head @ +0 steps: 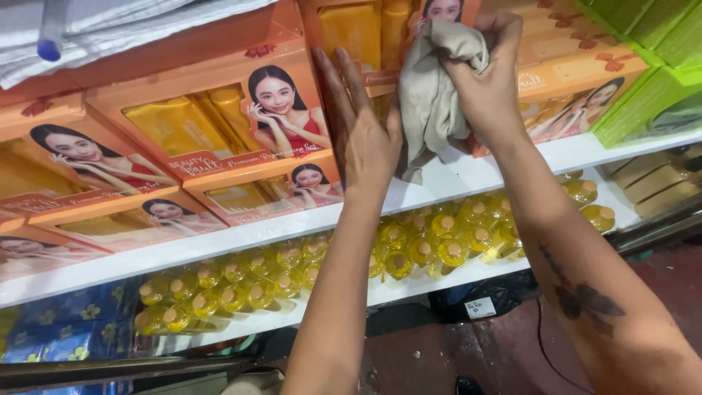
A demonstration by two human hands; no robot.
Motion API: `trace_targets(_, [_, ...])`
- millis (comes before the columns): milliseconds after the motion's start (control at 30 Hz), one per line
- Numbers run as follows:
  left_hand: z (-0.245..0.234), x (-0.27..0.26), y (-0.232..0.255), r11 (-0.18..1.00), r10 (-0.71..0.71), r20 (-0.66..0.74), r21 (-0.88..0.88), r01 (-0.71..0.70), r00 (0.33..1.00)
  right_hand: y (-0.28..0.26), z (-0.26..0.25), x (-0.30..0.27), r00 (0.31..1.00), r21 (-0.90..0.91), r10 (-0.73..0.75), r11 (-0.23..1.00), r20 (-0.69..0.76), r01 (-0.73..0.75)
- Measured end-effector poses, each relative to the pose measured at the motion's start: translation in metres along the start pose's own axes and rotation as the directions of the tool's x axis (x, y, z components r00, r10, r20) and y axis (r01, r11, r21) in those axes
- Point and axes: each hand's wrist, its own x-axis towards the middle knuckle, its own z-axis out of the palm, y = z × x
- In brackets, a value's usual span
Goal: Wiping dust off beauty product boxes on a store shelf using a cleaning cloth.
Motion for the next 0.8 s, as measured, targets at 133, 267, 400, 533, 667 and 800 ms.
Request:
trace_targets(133, [0.000, -0.001, 0.008, 0.999, -0.043, 0.045, -0.021, 0.044, 0.998, -0.036, 0.005, 0.015, 0.994, 0.168, 0.108, 0.980, -0.019, -0.104])
trace_targets(267, [0.003, -0.009, 0.017, 0.955, -0.198, 0.143, -0.192, 0.224, 0.970, -0.044, -0.020, 0.018, 0.992, 0.186, 0.124, 0.975, -0.016, -0.119])
trace_targets(400, [0.020, -0.047, 0.014, 0.941, -0.295, 0.120, -0.139, 0.310, 0.948, -0.114, -0.041, 0.013, 0.979, 0.073, 0.204, 0.977, -0.027, -0.202])
trace_targets(533, [-0.028, -0.051, 0.047, 0.864, -0.258, -0.033, -0.456, 0.215, 0.966, -0.169, -0.064, 0.003, 0.925, 0.167, 0.379, 0.914, -0.037, -0.369])
trace_targets(667, [-0.046, -0.063, 0.051, 0.254, -0.339, 0.257, -0.901, 0.351, 0.905, -0.176, -0.092, -0.026, 0.723, 0.245, 0.686, 0.689, 0.082, -0.682])
trace_targets(800, [-0.066, -0.079, 0.064, -0.040, -0.401, 0.574, -0.789, 0.613, 0.714, -0.161, -0.102, -0.057, 0.500, 0.245, 0.857, 0.461, 0.128, -0.853])
